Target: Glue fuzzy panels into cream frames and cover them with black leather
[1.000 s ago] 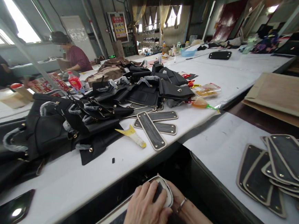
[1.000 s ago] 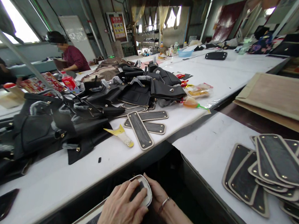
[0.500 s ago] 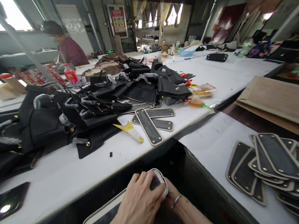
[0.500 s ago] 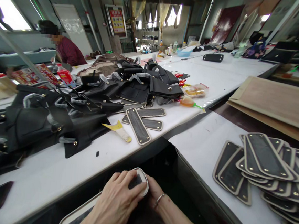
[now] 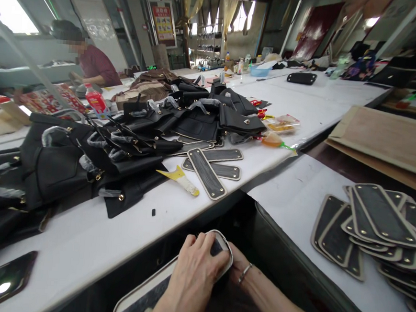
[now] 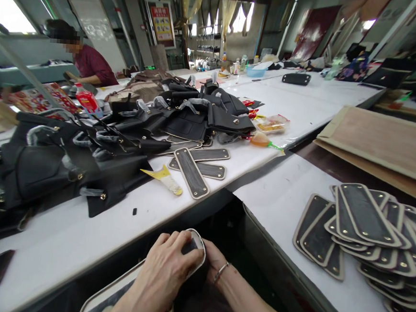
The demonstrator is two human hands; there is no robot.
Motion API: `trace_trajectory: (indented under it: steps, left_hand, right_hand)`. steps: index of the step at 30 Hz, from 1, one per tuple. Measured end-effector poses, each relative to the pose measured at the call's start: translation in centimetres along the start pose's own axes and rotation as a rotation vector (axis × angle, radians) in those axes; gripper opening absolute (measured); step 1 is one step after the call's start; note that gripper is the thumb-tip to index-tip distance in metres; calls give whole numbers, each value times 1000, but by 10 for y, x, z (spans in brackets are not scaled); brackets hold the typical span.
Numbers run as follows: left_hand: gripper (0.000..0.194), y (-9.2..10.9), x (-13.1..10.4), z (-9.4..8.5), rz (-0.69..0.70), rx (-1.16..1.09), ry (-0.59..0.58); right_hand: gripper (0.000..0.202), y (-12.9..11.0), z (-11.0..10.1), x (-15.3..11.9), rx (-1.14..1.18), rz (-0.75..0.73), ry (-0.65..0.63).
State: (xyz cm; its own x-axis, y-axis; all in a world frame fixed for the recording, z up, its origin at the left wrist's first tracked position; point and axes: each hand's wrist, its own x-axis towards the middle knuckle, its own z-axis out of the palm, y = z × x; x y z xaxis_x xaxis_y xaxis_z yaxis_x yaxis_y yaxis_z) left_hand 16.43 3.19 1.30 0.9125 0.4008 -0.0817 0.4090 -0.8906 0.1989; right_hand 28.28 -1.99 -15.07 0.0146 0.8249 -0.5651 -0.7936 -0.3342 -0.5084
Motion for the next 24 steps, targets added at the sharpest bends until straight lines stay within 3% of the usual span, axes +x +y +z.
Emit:
trace_trajectory:
  steps: [5,8,10,13,15,17,24]
  left_hand:
    - [23,-4,-5,1,-136,-257,89]
    - [25,-10,-6,-8,-179,-329,82]
    - [31,-17,-1,-14,-163,-360,76]
    - [35,-30,14,-19,-152,-444,104]
    - [35,-38,25,-17,-103,-493,89]
    - [34,-45,35,-12,-33,-521,52]
    - [33,-57,44,-6,55,-511,-12]
  right_hand:
    - [30,-9,5,-12,-207,-249,175]
    - [36,-20,11,-38,-336,-404,290]
    - [36,-28,19,-61,-459,-484,299]
    - [40,-37,33,-90,-823,-566,310]
    - [43,-39,40,-100,-1047,-599,372]
    - [47,-38,42,-102,-1125,-602,438]
    - [55,-29,32,-97,-1102,-522,473]
